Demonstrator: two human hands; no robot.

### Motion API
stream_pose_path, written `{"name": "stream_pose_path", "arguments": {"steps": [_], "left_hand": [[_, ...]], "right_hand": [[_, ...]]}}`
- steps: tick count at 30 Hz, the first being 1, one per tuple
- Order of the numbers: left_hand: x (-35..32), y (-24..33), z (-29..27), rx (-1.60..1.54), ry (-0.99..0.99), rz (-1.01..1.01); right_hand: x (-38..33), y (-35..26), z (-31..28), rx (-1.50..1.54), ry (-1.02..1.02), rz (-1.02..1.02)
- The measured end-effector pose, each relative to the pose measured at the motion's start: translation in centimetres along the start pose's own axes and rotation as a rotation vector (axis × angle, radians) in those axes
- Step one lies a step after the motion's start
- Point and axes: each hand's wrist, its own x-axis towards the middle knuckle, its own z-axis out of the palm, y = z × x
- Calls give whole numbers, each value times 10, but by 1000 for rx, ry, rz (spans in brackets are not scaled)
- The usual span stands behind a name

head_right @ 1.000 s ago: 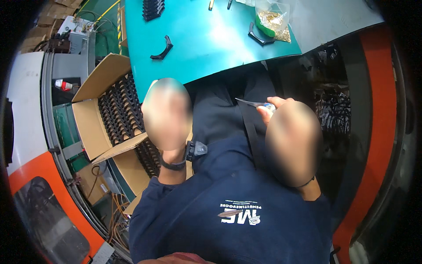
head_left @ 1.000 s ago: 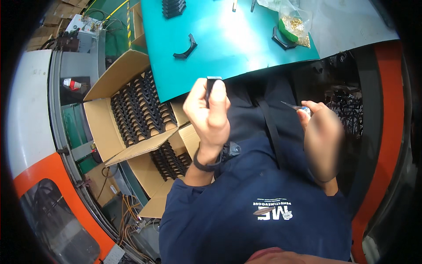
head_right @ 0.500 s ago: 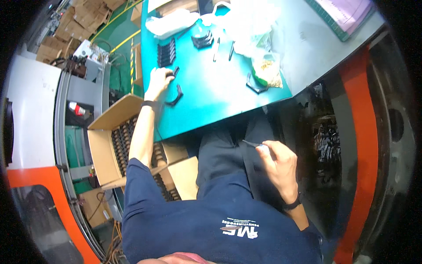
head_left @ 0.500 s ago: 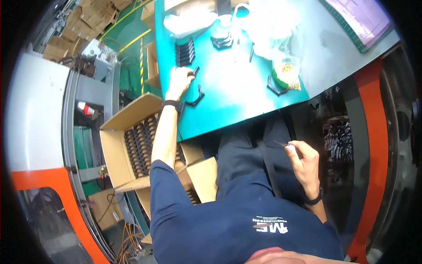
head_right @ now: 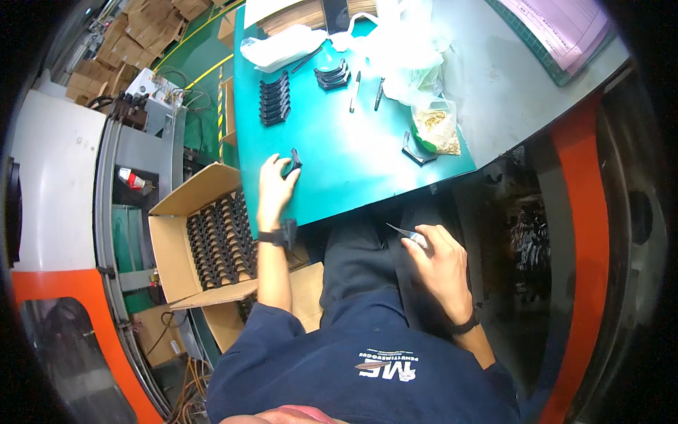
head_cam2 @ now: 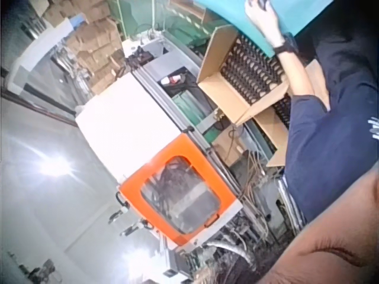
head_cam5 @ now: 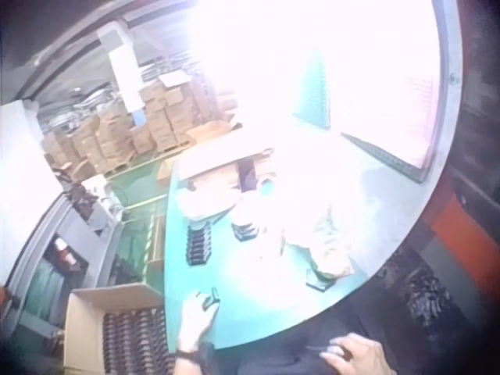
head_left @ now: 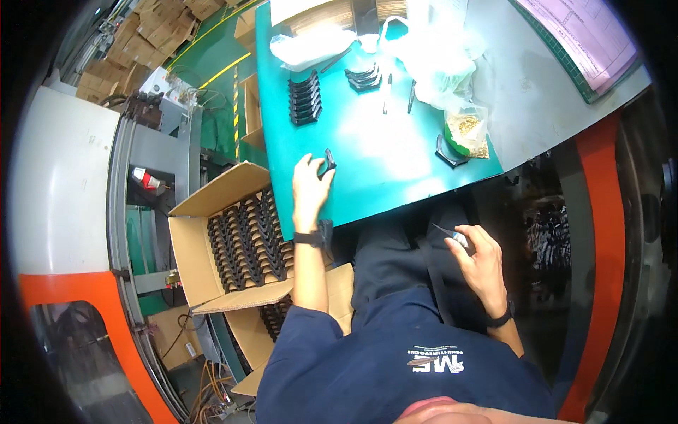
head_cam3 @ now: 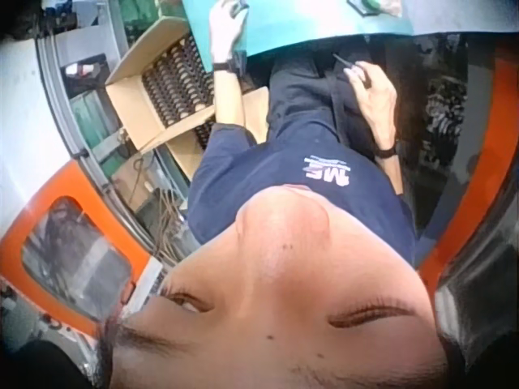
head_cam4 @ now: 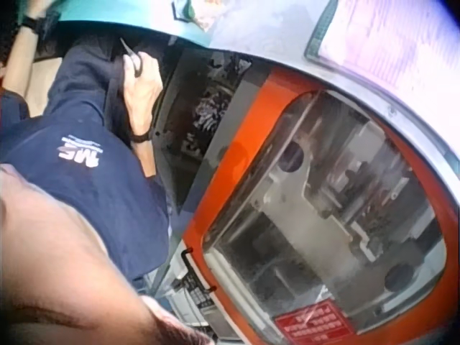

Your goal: Opening an injection molding machine, removing plastic parts, and using a tool to debur the edges before inspection.

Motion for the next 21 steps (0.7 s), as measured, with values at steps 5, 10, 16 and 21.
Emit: {"name": "stream_pose_path", "arguments": {"steps": [5, 10, 16, 21], "left_hand": [[-39, 70, -12, -251, 105, 0], [-75, 168, -63, -406, -52, 230], [-115, 193, -91, -392, 17, 153], [-149, 197, -115, -991, 88, -377]], "right_hand": [[13, 21, 14, 291, -136, 151], [26, 11, 35, 854, -319, 379], [25, 10, 43, 1001, -504, 317], [18, -11, 32, 1053, -579, 320]]}}
